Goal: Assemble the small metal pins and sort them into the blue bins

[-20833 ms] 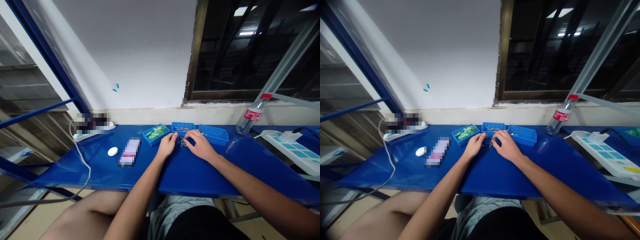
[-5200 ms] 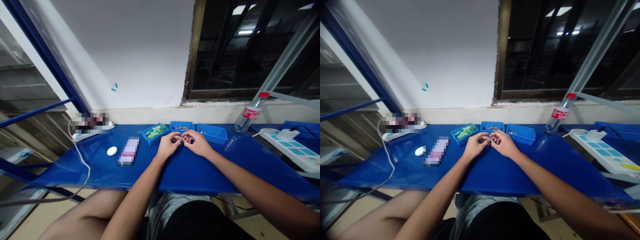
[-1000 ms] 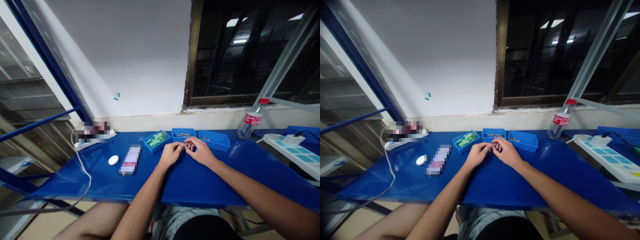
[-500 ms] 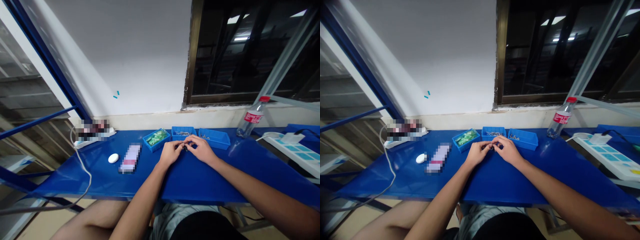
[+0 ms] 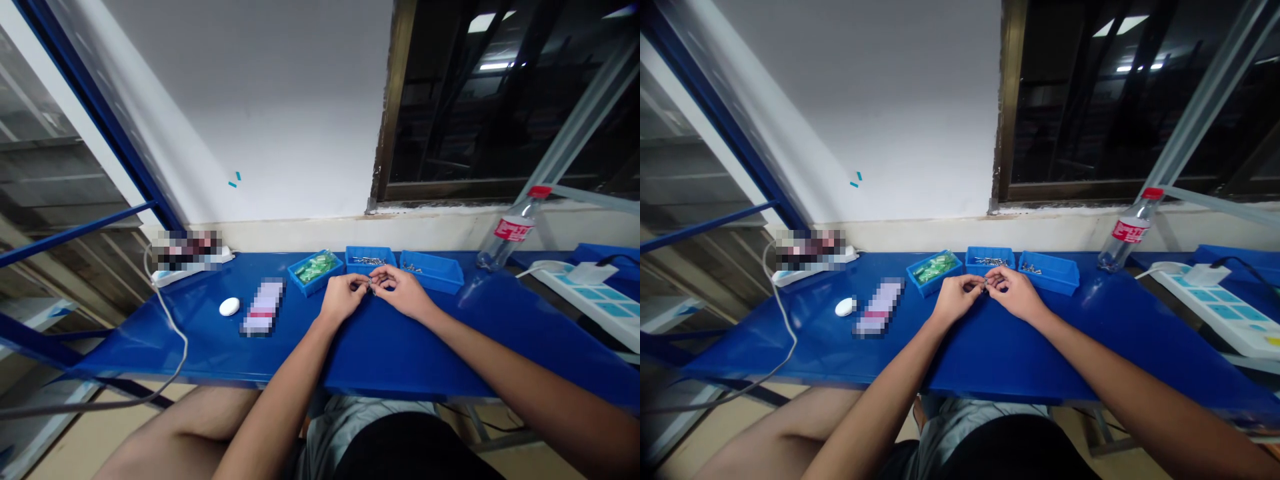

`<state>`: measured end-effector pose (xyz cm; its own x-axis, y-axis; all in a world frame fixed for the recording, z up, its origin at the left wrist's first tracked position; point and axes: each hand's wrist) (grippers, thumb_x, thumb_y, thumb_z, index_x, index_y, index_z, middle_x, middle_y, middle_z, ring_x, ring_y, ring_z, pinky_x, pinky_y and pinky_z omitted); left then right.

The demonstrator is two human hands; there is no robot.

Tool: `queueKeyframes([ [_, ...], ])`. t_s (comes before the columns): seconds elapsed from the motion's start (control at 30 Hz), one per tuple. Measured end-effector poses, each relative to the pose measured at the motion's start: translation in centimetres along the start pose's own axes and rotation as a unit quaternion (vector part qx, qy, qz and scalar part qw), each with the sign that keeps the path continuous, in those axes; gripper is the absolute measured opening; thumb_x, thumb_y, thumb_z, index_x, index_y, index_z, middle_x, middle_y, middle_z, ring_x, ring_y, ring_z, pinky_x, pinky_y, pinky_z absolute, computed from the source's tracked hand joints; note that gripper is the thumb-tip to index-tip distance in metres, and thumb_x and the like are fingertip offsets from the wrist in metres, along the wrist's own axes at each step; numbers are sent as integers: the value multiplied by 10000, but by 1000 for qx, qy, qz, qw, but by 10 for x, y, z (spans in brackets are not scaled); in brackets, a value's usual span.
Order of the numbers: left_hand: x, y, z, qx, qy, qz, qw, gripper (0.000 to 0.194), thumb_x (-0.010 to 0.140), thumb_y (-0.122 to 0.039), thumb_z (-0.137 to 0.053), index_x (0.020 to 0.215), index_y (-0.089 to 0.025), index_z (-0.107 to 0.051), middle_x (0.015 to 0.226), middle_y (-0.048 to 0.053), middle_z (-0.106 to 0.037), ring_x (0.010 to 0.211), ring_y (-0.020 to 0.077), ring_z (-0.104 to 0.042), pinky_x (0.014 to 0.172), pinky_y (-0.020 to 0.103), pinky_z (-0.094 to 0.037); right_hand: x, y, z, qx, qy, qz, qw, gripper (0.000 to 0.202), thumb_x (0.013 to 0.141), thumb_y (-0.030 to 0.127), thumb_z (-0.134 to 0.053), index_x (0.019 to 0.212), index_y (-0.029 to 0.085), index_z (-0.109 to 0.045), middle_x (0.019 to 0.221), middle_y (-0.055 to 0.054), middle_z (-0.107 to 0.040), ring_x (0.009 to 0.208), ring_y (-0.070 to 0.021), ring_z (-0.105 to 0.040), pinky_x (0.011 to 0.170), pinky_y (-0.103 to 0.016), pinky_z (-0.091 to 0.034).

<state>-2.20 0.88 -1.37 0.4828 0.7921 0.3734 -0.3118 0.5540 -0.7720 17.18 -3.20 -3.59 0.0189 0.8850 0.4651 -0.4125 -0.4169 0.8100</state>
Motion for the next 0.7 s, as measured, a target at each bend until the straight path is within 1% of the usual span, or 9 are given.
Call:
queueKeyframes([
  [0.1, -1, -2, 1, 16, 13, -6, 1000, 214, 909, -201, -649, 1035, -193, -821, 1004, 31, -830, 863, 194, -770, 822, 272, -585, 0, 4, 1, -58, 10, 36, 998, 180, 891, 292, -686, 1046, 210, -725, 924, -57, -703, 773, -183, -680, 701, -323, -607],
  [0.2, -3, -5, 3, 36, 27, -15, 999, 265, 970, -297, -592, 1016, -191, -830, 981, 25, -831, 773, 183, -739, 750, 258, -553, 0, 6, 3, -98, 1, 59, 993, 159, 907, 288, -665, 1018, 220, -755, 946, -65, -701, 790, -197, -683, 713, -340, -603],
  [0.3, -3, -7, 5, 46, 38, -18, 998, 405, 1019, -440, -534, 1006, -174, -840, 962, 36, -831, 741, 185, -725, 703, 251, -525, 0, 6, 3, -73, -10, 43, 996, 147, 903, 282, -666, 1011, 218, -743, 947, -62, -718, 777, -199, -700, 705, -339, -608],
  [0.37, -3, -7, 6, 47, 47, -21, 998, 454, 1024, -489, -525, 1015, -163, -841, 961, 46, -832, 773, 197, -738, 714, 249, -525, 0, 5, 4, -56, -6, 35, 998, 132, 892, 271, -672, 999, 220, -730, 972, -57, -729, 779, -195, -711, 725, -340, -615],
  [0.43, -2, -7, 6, 43, 52, -22, 997, 418, 1021, -463, -542, 1063, -167, -834, 988, 47, -832, 824, 212, -755, 749, 254, -538, 0, 6, 4, -53, 4, 40, 998, 118, 894, 273, -669, 983, 225, -729, 1016, -60, -734, 812, -200, -722, 764, -347, -622],
  [0.5, -1, -5, 6, 30, 47, -16, 998, 338, 1004, -389, -579, 1110, -181, -824, 1036, 45, -830, 872, 221, -768, 794, 262, -557, 0, 8, 4, -55, 10, 42, 998, 113, 910, 291, -660, 969, 227, -733, 1031, -64, -739, 831, -206, -731, 788, -353, -625],
  [0.57, 0, -3, 5, 17, 35, -5, 999, 273, 973, -313, -625, 1119, -188, -819, 1057, 45, -828, 898, 222, -777, 827, 268, -573, 0, 10, 4, -49, 10, 25, 998, 134, 927, 317, -656, 995, 227, -729, 1021, -64, -751, 832, -212, -741, 785, -355, -628],
  [0.7, 1, -1, 2, 5, 22, 16, 1000, 201, 907, -217, -695, 1060, -185, -822, 948, 40, -832, 856, 208, -784, 802, 267, -592, -1, 9, 3, -35, 6, -6, 999, 195, 921, 363, -685, 1052, 221, -711, 974, -65, -763, 855, -224, -745, 775, -361, -627],
])
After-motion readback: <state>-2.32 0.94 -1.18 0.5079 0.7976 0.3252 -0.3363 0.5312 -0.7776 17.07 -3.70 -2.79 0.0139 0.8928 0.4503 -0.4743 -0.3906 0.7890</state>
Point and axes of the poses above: each hand's wrist, its own x-axis towards the middle knuckle, its own z-axis out of the back of the hand, y = z × x
